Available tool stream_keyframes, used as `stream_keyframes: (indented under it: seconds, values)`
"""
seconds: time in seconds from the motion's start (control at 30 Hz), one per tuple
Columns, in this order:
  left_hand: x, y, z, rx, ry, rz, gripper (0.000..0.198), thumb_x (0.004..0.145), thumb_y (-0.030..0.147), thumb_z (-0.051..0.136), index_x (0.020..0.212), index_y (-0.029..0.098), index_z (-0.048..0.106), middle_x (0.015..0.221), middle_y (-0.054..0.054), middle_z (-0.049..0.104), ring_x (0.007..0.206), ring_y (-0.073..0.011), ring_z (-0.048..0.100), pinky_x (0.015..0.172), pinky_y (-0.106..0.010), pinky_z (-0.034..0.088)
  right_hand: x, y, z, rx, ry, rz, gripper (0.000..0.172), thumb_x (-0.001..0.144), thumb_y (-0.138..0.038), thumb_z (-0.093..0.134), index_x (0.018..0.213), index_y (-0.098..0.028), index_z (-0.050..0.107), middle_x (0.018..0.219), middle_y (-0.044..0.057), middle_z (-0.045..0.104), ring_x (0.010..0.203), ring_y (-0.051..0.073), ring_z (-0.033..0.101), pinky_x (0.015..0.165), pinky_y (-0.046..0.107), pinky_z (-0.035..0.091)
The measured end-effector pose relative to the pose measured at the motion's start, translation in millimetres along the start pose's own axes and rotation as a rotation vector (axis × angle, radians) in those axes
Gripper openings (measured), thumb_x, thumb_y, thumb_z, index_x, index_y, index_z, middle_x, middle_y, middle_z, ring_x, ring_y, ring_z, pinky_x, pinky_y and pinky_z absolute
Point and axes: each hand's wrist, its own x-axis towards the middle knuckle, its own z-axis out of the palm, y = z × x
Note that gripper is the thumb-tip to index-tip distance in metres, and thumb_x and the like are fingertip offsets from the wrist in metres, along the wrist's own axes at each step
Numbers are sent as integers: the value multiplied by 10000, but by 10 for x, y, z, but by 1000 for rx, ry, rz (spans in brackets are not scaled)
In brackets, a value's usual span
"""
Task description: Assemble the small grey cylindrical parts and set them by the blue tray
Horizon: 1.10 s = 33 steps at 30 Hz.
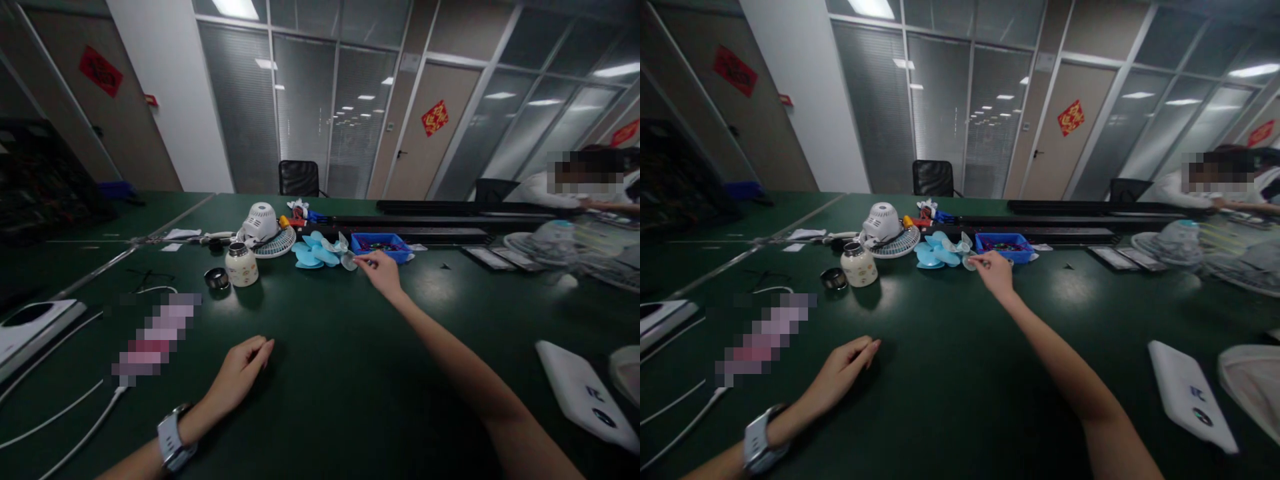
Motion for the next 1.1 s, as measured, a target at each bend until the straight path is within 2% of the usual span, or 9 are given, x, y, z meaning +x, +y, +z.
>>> stream_keyframes:
  seconds: [0.1,0.2,0.37,0.7,0.8,0.87,1.0,1.1]
  values:
    - [5,-30,21,-5,5,-13,441,941,448,390,590,196,475,608,34,449,591,-150,484,598,-252,371,326,365,-66,-229,11,125,254,843,-420,629,922,-224,770,927,68,702,842,203,621,747,287,441]
    - [-3,-24,26,-2,2,-15,450,937,455,391,581,193,476,600,34,449,586,-150,484,597,-253,368,384,526,10,-315,-63,195,213,826,-410,651,884,-246,775,948,57,724,904,220,643,771,284,454]
    - [-21,40,3,-4,-22,-13,440,932,446,396,592,189,505,611,25,485,594,-155,501,595,-252,376,347,564,125,-340,-87,226,225,834,-434,630,917,-281,773,927,51,737,883,241,662,739,298,471]
    - [-34,48,-9,42,-37,-1,440,938,433,389,596,186,516,624,21,509,606,-155,532,605,-250,389,380,587,169,-361,-95,263,295,846,-495,592,934,-279,773,916,64,729,874,245,656,730,307,479]
    - [-38,58,-15,60,-56,5,439,943,429,387,603,186,522,630,21,515,610,-152,538,608,-248,394,318,577,159,-364,-93,262,344,860,-516,561,1012,-274,753,918,76,708,879,247,644,742,319,479]
    - [-38,62,-17,64,-63,10,435,945,424,386,609,186,526,633,22,514,608,-150,535,607,-246,397,249,593,124,-367,-35,226,402,867,-526,544,1146,-279,694,962,76,680,904,245,631,753,323,479]
    - [-33,51,-9,74,-60,14,419,943,419,398,614,189,519,635,25,511,605,-146,528,601,-243,395,23,783,32,-361,231,199,548,865,-563,514,1314,-251,553,1101,105,600,938,249,608,779,356,484]
    - [-29,49,-2,83,-75,15,414,940,423,413,617,189,525,639,26,521,613,-146,538,608,-244,397,-137,1043,12,-307,254,250,646,805,-596,565,1294,-174,541,1147,147,585,980,270,597,832,394,479]
